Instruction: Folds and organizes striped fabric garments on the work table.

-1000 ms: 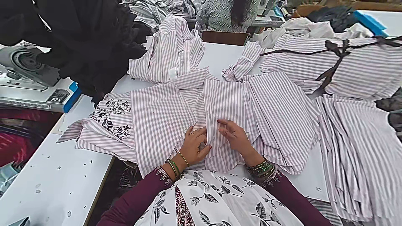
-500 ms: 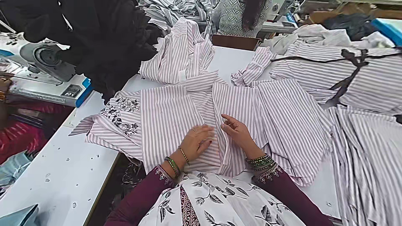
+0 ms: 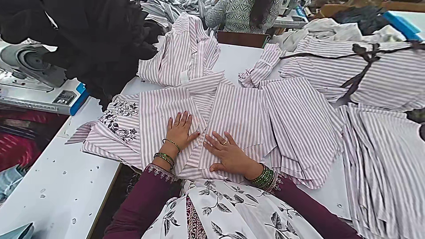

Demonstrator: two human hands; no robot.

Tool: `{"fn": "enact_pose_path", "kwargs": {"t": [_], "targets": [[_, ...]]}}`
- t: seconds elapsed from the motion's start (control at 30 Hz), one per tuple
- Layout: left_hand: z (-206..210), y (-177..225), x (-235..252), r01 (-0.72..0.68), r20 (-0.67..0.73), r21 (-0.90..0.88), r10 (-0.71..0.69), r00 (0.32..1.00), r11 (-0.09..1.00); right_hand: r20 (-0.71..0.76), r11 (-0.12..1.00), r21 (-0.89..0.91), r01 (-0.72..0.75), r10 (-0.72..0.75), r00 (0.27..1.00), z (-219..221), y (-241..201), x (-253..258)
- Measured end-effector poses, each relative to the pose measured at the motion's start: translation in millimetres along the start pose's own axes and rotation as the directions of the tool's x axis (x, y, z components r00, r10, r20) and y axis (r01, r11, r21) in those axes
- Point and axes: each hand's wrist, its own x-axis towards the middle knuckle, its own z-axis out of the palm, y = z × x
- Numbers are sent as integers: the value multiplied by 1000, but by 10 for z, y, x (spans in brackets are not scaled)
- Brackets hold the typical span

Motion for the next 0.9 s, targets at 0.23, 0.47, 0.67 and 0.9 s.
{"fn": "enact_pose_path", "kwargs": {"t": [0.23, 0.47, 0.67, 0.9], "targets": [[-114, 314, 90, 157, 59, -64, -154, 986, 985, 31, 999, 14, 41, -42, 999, 11, -31, -12], [71, 372, 212, -289, -61, -35, 287, 956, 957, -96, 996, -5, 88, -88, 991, 91, 10, -30], [-49, 476, 221, -143, 128, 14, 140, 982, 990, -87, 996, 1, 94, -93, 992, 94, 19, -22], [-167, 565, 302, -55, 197, 33, 48, 979, 998, -91, 996, -7, 87, -88, 992, 96, 10, -15]]}}
